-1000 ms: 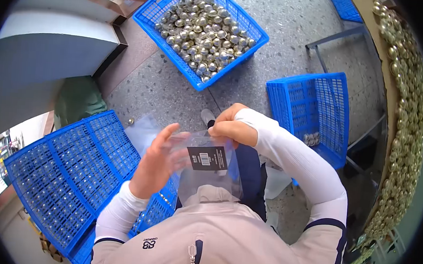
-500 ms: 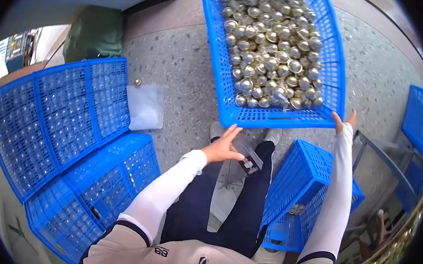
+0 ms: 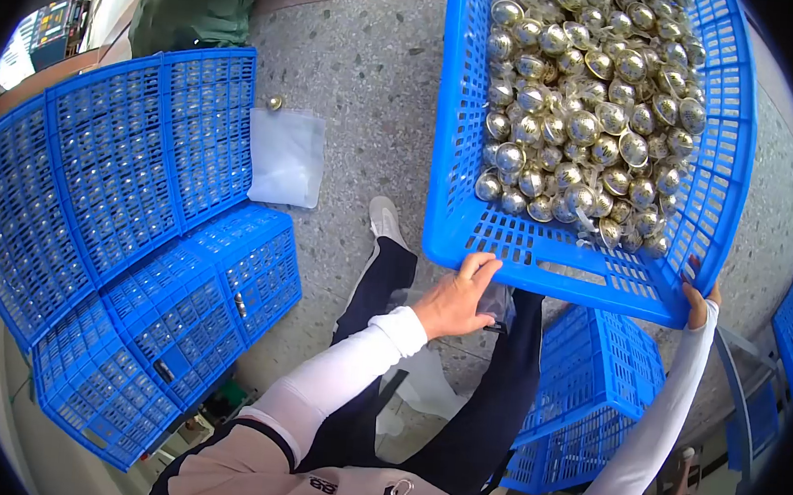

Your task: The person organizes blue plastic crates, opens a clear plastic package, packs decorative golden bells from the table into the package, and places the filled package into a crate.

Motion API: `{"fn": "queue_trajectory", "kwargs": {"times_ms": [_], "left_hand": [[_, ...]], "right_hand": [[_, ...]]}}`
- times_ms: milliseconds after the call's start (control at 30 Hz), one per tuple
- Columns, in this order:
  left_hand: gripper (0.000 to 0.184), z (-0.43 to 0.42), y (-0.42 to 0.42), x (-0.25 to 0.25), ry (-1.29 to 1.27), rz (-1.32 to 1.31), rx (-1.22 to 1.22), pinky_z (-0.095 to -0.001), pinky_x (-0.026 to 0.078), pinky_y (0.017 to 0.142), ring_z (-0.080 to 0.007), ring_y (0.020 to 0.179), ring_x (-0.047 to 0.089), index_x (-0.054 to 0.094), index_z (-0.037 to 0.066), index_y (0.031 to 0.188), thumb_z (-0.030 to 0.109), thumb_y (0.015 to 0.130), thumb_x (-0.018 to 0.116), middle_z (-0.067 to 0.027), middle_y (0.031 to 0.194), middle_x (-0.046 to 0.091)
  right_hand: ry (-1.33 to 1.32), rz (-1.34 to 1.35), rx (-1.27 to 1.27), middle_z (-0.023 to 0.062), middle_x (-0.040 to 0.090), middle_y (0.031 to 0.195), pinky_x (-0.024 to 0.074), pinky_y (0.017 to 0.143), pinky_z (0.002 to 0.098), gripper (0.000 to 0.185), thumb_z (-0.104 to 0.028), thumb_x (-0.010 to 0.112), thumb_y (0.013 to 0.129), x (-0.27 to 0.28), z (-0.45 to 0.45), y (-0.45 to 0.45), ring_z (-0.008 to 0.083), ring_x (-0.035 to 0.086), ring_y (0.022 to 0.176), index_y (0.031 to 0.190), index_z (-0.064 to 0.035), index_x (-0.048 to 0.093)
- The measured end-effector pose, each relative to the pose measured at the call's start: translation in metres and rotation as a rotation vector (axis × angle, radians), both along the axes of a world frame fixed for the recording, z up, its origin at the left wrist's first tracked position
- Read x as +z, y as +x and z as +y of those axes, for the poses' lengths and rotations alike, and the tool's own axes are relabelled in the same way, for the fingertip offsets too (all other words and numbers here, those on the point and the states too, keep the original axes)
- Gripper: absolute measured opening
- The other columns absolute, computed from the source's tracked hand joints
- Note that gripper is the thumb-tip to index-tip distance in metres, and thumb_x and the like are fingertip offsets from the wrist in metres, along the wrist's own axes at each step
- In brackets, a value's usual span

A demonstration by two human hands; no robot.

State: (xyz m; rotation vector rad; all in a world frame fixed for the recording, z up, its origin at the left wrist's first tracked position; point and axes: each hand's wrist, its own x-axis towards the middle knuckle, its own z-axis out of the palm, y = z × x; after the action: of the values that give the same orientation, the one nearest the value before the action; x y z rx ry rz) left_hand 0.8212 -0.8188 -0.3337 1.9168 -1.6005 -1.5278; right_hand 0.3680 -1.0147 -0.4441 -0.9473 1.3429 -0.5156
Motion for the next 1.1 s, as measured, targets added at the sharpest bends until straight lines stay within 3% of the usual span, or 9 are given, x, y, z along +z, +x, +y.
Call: {"fn": "queue_trajectory", "kwargs": {"times_ms": [500, 600, 633, 833, 867, 933, 967, 1033, 1100], "left_hand": [[0.084, 0.030, 0.263, 0.124, 0.011, -0.023, -0.041, -0.0398, 0.051, 0.078, -0.0352, 0.100, 0.055, 0.037, 0.002, 0.125, 0.022, 0.057, 0.081, -0.0161, 0.126, 0.035], [0.086, 0.058, 0.295, 0.099, 0.063, -0.073, 0.030, -0.0356, 0.052, 0.076, -0.0296, 0.094, 0.057, 0.036, 0.003, 0.127, 0.021, 0.057, 0.082, -0.0142, 0.128, 0.034], [0.086, 0.056, 0.299, 0.137, 0.038, -0.018, 0.074, -0.0358, 0.052, 0.076, -0.0295, 0.094, 0.057, 0.036, 0.004, 0.127, 0.021, 0.057, 0.082, -0.0141, 0.128, 0.034], [0.099, 0.080, 0.353, 0.128, 0.202, 0.067, 0.223, -0.0344, 0.051, 0.077, -0.0265, 0.092, 0.060, 0.028, 0.007, 0.137, 0.021, 0.057, 0.083, -0.0135, 0.140, 0.025], [0.097, 0.109, 0.335, 0.169, 0.148, 0.157, 0.236, -0.0347, 0.051, 0.077, -0.0269, 0.091, 0.060, 0.029, 0.007, 0.137, 0.021, 0.058, 0.083, -0.0136, 0.139, 0.025], [0.094, 0.143, 0.335, 0.197, 0.069, 0.267, 0.334, -0.0352, 0.051, 0.078, -0.0277, 0.089, 0.062, 0.029, 0.007, 0.137, 0.021, 0.060, 0.082, -0.0138, 0.139, 0.026], [0.093, 0.162, 0.335, 0.198, -0.004, 0.366, 0.396, -0.0350, 0.051, 0.077, -0.0234, 0.093, 0.061, 0.030, 0.008, 0.138, 0.020, 0.062, 0.082, -0.0136, 0.133, 0.036], [0.089, 0.183, 0.333, 0.205, 0.241, 0.924, 0.933, -0.0358, 0.049, 0.082, -0.0219, 0.097, 0.058, 0.028, 0.008, 0.139, 0.022, 0.067, 0.079, -0.0129, 0.125, 0.046], [0.083, 0.210, 0.310, 0.183, -0.109, 1.310, 1.511, -0.0394, 0.047, 0.086, -0.0240, 0.098, 0.057, 0.030, 0.011, 0.140, 0.030, 0.073, 0.076, -0.0114, 0.128, 0.046]], "right_hand": [[-0.048, 0.337, -0.052, 0.0166, 0.054, 0.121, 0.0465, 0.089, 0.0366, 0.055, -0.005, 0.061, 0.072, 0.197, 0.061, 0.279, 0.0253, 0.055, 0.108, 0.124, 0.0040, 0.045], [-0.034, 0.338, 0.025, 0.0146, 0.056, 0.119, 0.0437, 0.092, 0.0360, 0.054, -0.005, 0.061, 0.072, 0.158, 0.059, 0.338, 0.0251, 0.056, 0.107, 0.123, 0.0028, 0.046], [-0.085, 0.377, 0.051, 0.0142, 0.056, 0.119, 0.0432, 0.092, 0.0358, 0.054, -0.006, 0.061, 0.072, 0.223, 0.039, 0.353, 0.0250, 0.056, 0.106, 0.123, 0.0026, 0.047], [-0.122, 0.326, 0.119, 0.0119, 0.061, 0.110, 0.0455, 0.086, 0.0324, 0.047, -0.003, 0.061, 0.074, 0.161, 0.032, 0.404, 0.0202, 0.059, 0.096, 0.119, 0.0018, 0.049], [-0.159, 0.330, 0.057, 0.0115, 0.062, 0.109, 0.0455, 0.086, 0.0320, 0.046, -0.003, 0.062, 0.074, 0.205, 0.066, 0.371, 0.0199, 0.060, 0.095, 0.119, 0.0018, 0.049], [-0.175, 0.312, 0.014, 0.0118, 0.062, 0.107, 0.0456, 0.086, 0.0325, 0.043, -0.001, 0.062, 0.075, 0.212, 0.075, 0.372, 0.0219, 0.060, 0.095, 0.117, 0.0019, 0.049], [-0.295, 0.513, 0.146, 0.0145, 0.057, 0.115, 0.0448, 0.088, 0.0351, 0.049, -0.005, 0.065, 0.076, 0.207, 0.065, 0.367, 0.0252, 0.057, 0.101, 0.121, 0.0011, 0.046], [-0.892, 0.909, 0.101, 0.0168, 0.047, 0.127, 0.0392, 0.096, 0.0358, 0.058, -0.009, 0.066, 0.079, 0.228, 0.043, 0.430, 0.0239, 0.048, 0.114, 0.130, 0.0003, 0.040], [-0.988, 0.575, 0.172, 0.0170, 0.039, 0.134, 0.0343, 0.100, 0.0371, 0.063, -0.010, 0.065, 0.080, 0.276, 0.051, 0.571, 0.0236, 0.041, 0.122, 0.135, -0.0016, 0.034]]}}
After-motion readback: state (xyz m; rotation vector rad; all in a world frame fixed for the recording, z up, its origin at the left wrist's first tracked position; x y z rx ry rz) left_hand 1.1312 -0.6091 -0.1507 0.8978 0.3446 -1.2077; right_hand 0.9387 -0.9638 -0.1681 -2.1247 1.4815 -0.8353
